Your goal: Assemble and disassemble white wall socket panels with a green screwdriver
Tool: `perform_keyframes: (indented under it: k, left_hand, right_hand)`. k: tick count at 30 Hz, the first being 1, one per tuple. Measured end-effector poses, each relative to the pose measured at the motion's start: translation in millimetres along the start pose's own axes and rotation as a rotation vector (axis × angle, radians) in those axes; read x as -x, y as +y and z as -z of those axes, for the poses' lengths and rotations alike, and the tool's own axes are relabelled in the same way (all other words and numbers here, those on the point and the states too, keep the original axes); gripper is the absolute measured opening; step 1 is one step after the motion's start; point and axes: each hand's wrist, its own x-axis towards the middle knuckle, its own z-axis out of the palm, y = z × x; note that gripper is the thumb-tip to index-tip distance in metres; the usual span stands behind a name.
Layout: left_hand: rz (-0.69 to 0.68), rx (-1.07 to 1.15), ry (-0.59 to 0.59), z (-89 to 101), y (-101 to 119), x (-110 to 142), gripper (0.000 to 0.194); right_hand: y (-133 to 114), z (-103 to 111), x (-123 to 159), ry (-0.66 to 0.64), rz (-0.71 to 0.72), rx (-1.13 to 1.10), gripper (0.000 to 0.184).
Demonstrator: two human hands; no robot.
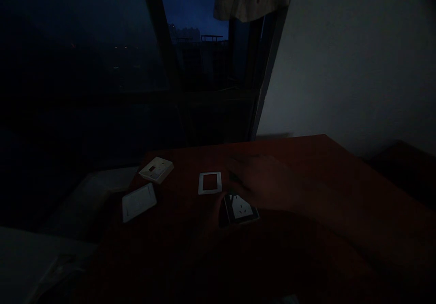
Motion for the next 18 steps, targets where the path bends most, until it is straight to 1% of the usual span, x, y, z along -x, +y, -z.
perform_keyframes:
  k: [2, 4, 5, 7, 9, 11, 13, 16, 18]
  left_hand:
    - [0.014, -0.021, -0.006, 0.5, 0.2, 0.1, 0.085]
    - [0.018, -0.032, 0.000, 1.4, 1.9, 0.4, 0.085]
    - [0.020, -0.038, 0.003, 1.7, 2.9, 0.5, 0.084]
    - [0.023, -0.049, 0.007, 2.2, 5.0, 0.9, 0.085]
    - [0.024, -0.058, 0.005, 2.4, 6.6, 1.4, 0.085]
    - [0.026, -0.064, 0.004, 2.7, 7.6, 2.0, 0.085]
    - [0.028, -0.071, 0.001, 3.3, 8.1, 2.5, 0.083]
    - [0.029, -0.082, 0.003, 4.1, 8.3, 1.8, 0.083]
    - [0.025, -0.085, 0.003, 4.2, 8.6, 0.8, 0.084]
  right_hand:
    - [0.7, 0.3, -1.3, -0.034, -0.063, 0.077, 0.025]
    - [1.2, 1.1, -1.2, -0.040, -0.110, 0.125, 0.031]
    - [1.4, 1.8, -0.3, -0.032, -0.106, 0.120, 0.029]
    - [1.9, 3.4, 2.6, -0.010, -0.045, 0.070, 0.024]
    - [2.3, 4.6, 5.2, -0.008, 0.031, 0.017, 0.027]
    - [2.4, 4.3, 5.8, -0.016, 0.074, 0.002, 0.024]
    - [2.0, 2.8, 4.1, -0.017, 0.074, 0.030, 0.020]
    - [0.7, 0.5, 1.2, -0.026, 0.016, 0.085, 0.027]
    - [0.0, 0.3, 1.2, -0.014, -0.003, 0.069, 0.027]
